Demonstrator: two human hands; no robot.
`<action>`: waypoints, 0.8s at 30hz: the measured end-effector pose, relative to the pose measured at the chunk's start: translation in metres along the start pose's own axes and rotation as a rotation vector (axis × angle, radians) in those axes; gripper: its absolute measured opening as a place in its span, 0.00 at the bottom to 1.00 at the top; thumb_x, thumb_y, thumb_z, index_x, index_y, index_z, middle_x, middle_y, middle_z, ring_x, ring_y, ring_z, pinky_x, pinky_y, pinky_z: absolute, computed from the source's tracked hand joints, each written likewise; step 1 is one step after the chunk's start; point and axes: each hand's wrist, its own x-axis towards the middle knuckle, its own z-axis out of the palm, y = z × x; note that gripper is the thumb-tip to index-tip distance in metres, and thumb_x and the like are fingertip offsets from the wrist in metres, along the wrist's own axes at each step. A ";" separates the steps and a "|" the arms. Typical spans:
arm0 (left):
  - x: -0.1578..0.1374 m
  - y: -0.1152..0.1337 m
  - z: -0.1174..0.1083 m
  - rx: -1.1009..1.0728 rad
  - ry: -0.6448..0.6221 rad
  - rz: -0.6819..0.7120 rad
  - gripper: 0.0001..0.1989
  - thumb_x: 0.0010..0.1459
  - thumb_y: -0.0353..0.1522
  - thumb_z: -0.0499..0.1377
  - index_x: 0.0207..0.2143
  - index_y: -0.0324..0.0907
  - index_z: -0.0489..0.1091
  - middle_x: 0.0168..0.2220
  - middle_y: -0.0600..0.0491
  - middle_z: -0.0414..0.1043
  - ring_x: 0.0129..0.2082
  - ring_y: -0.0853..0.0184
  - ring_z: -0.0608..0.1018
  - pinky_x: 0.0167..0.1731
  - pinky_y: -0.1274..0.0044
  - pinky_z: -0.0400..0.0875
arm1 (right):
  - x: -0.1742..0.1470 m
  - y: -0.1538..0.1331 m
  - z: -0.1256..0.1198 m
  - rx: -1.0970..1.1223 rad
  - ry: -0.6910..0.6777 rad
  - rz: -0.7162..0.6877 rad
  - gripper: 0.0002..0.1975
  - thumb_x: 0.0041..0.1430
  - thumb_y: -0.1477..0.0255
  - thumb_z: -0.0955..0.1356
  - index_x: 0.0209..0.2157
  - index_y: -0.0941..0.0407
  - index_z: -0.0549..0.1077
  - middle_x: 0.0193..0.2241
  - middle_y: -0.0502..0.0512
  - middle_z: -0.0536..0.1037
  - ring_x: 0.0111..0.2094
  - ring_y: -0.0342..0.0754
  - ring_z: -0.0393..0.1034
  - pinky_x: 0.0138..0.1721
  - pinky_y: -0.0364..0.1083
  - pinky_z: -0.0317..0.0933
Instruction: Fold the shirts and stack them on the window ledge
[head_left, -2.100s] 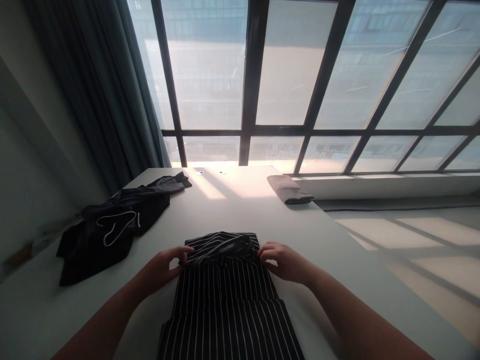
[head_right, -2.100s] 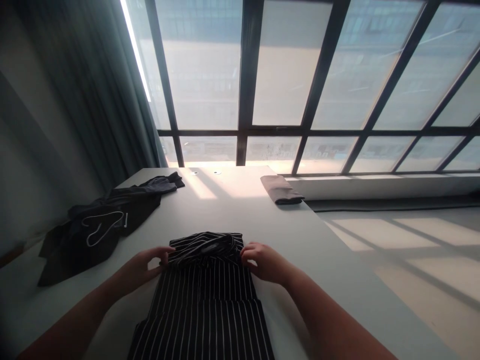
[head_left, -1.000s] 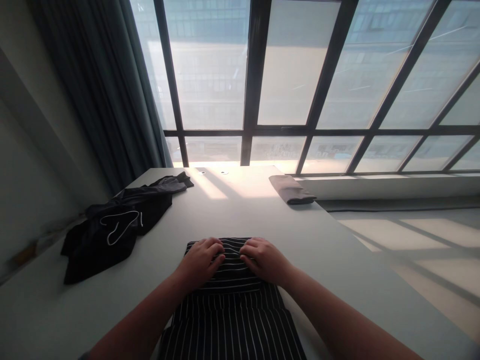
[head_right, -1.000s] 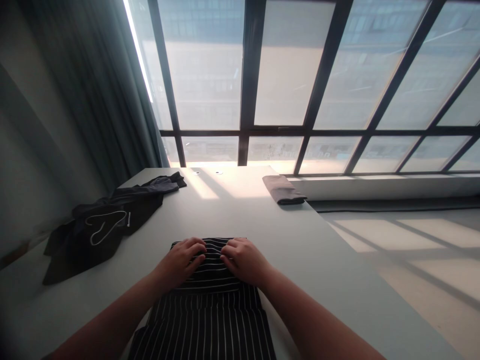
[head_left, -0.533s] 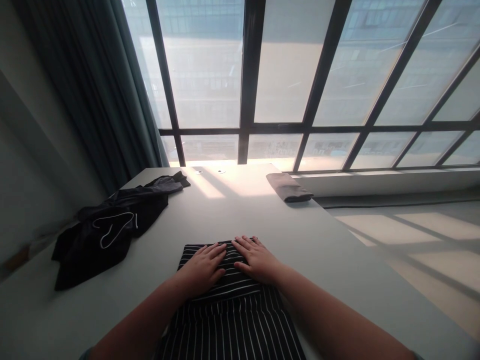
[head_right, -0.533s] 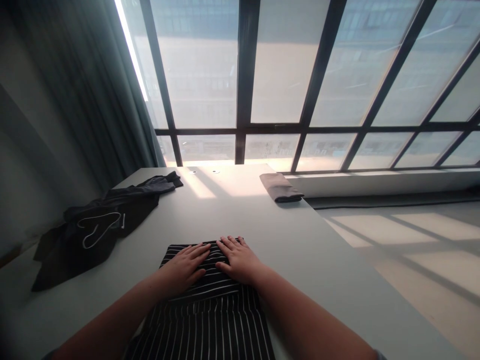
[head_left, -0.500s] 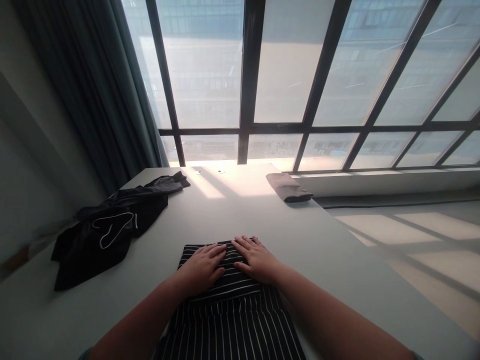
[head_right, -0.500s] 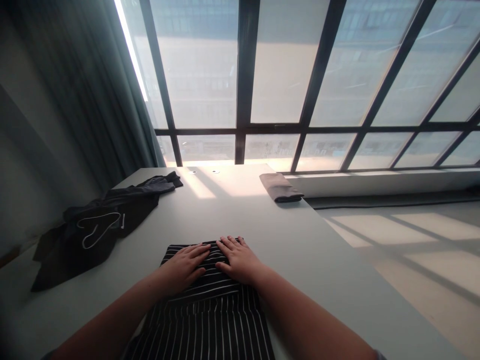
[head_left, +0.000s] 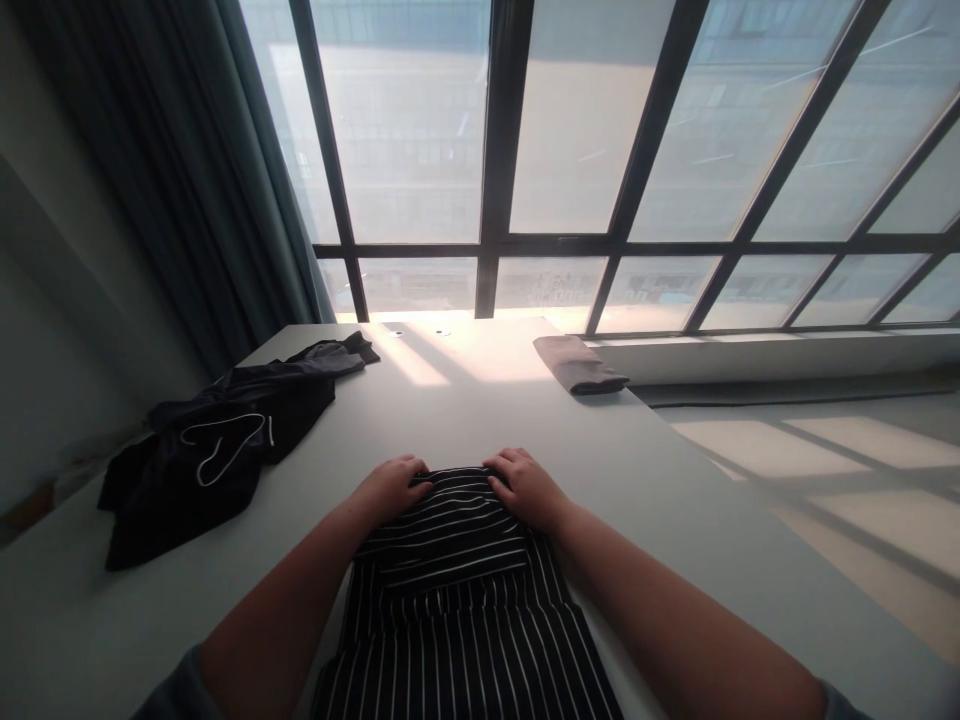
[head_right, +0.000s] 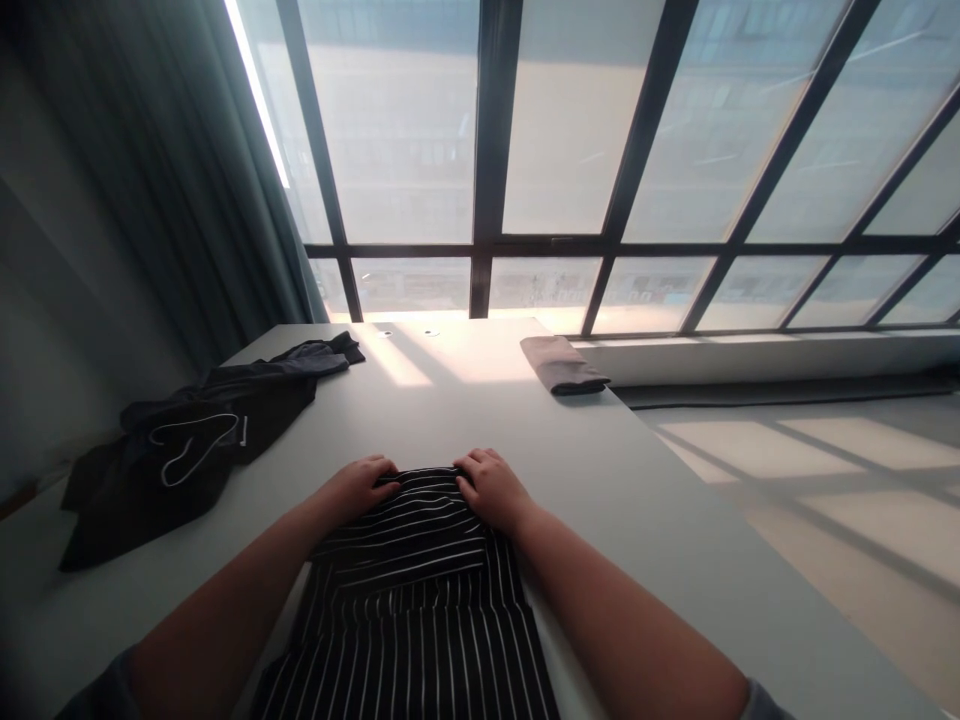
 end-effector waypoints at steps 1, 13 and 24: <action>-0.002 0.001 -0.002 0.005 0.015 -0.006 0.11 0.65 0.37 0.60 0.46 0.45 0.79 0.45 0.49 0.79 0.46 0.58 0.81 0.48 0.70 0.75 | 0.001 0.000 0.000 -0.019 0.005 0.018 0.17 0.68 0.72 0.67 0.55 0.60 0.78 0.49 0.63 0.78 0.54 0.56 0.69 0.62 0.55 0.62; -0.044 0.041 0.042 0.084 -0.076 0.014 0.39 0.72 0.55 0.45 0.76 0.44 0.50 0.77 0.43 0.40 0.76 0.47 0.47 0.72 0.49 0.46 | -0.027 -0.033 0.015 -0.037 -0.250 -0.047 0.37 0.72 0.54 0.64 0.74 0.57 0.57 0.75 0.62 0.51 0.76 0.60 0.43 0.75 0.61 0.40; -0.003 0.010 0.038 0.067 -0.046 0.008 0.32 0.73 0.47 0.49 0.75 0.49 0.52 0.77 0.48 0.46 0.76 0.53 0.53 0.73 0.52 0.46 | 0.015 -0.008 0.015 -0.041 -0.253 -0.029 0.37 0.73 0.55 0.64 0.74 0.58 0.56 0.75 0.63 0.49 0.76 0.59 0.42 0.75 0.60 0.38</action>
